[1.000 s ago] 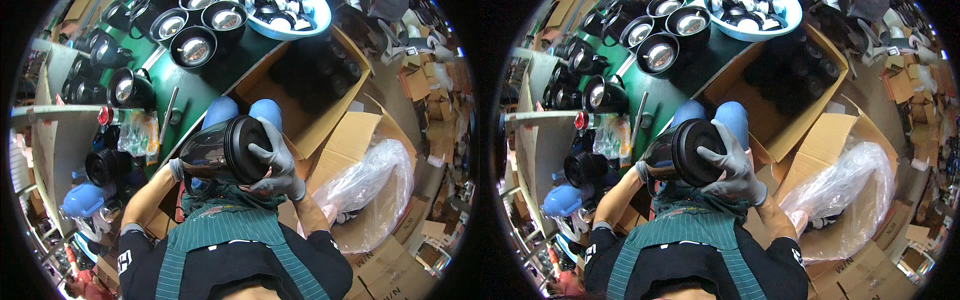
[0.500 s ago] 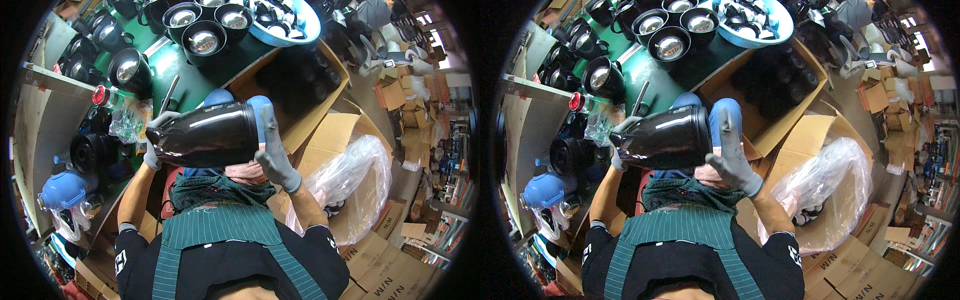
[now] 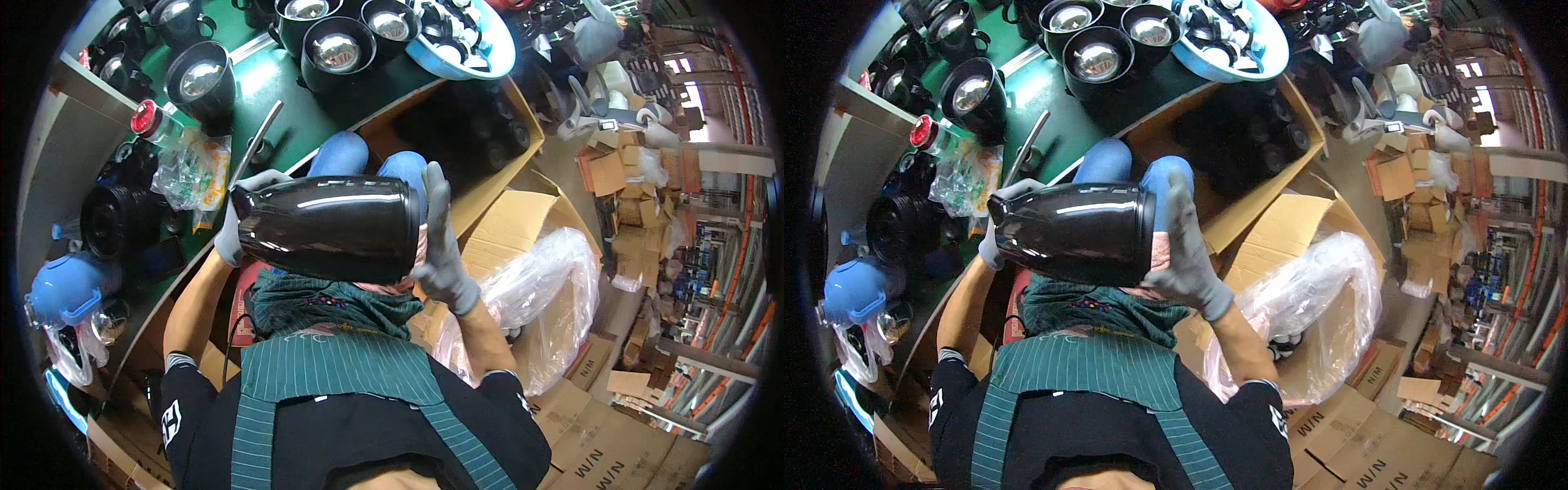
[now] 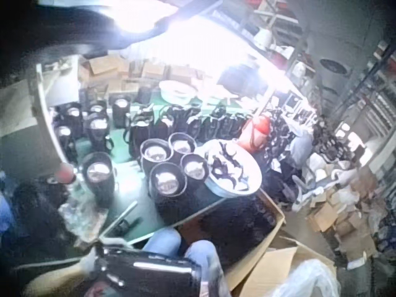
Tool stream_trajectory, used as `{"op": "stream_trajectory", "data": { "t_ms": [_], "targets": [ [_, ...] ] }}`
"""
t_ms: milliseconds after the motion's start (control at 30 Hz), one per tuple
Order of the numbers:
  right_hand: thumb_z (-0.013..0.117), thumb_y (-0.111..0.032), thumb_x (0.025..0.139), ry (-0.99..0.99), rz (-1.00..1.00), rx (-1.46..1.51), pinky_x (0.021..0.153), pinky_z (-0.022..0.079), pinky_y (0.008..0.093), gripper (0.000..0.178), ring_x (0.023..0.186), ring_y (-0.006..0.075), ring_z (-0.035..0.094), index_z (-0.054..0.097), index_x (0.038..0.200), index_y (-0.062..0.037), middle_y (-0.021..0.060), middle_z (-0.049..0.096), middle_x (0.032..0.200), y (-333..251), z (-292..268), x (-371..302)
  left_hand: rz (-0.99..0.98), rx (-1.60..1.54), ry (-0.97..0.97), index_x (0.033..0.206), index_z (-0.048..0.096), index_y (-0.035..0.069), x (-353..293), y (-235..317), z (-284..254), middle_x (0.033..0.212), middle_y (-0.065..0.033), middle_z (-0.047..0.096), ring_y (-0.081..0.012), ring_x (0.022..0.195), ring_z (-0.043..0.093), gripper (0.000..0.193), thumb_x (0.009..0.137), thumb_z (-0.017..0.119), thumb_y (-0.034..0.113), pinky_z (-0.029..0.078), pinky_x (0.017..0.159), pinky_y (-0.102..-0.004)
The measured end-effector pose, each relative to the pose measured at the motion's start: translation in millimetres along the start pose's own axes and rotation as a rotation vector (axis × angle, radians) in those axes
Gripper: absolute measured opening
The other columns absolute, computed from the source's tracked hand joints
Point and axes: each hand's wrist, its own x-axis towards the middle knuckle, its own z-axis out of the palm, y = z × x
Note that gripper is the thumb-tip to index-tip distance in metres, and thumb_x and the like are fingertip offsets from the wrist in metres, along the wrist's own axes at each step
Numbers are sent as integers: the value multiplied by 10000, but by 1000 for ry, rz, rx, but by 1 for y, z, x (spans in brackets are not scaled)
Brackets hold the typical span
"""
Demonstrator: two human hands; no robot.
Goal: The person sits on the floor and repeatedly picks up black cylindrical kitchenware items from a cardboard box. They insert a metal rod into the opening of each item, then place the assembled unit on a green table. The process is repeated for multiple items.
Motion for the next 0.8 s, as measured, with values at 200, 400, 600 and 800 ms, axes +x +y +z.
{"op": "stream_trajectory", "data": {
  "t_ms": [200, 400, 600, 800],
  "targets": [
    [349, -546, 1179, 216, 373, 234, 1252, 351, 371, 713, 1490, 264, 466, 355, 1663, -22, 160, 478, 1614, 6, 17, -9, 634, 775, 72, 1179, 755, -5, -1, 43, 13, 1055, -177, 786, -323, 936, 792, 440, 804, 807, 220, 612, 854, -388],
    [274, -653, 1136, 13, 498, 364, 1314, 239, 425, 912, 1611, 394, 321, 200, 1718, 44, 285, 301, 1746, -13, -4, -1, 364, 438, 132, 1164, 757, -15, 3, 24, 12, 1049, -134, 793, -228, 964, 780, 376, 814, 810, 113, 595, 886, -334],
    [344, -814, 1034, 137, 35, 69, 1237, 341, 513, 1112, 1488, 479, 461, 194, 1723, 45, 336, 363, 1672, -18, 6, 15, 30, -182, -18, 1197, 738, -52, 6, -15, 8, 1128, -77, 774, -132, 1052, 701, 334, 998, 693, 212, 563, 959, -311],
    [379, -674, 1095, 221, 241, 628, 1263, 360, 419, 966, 1514, 315, 473, 226, 1702, 62, 239, 422, 1650, -22, 6, 19, 106, 119, -2, 1261, 706, -99, 4, 13, 16, 1192, -163, 754, -207, 1107, 718, 1178, 951, 221, 929, 549, 1021, -365]
  ]
}}
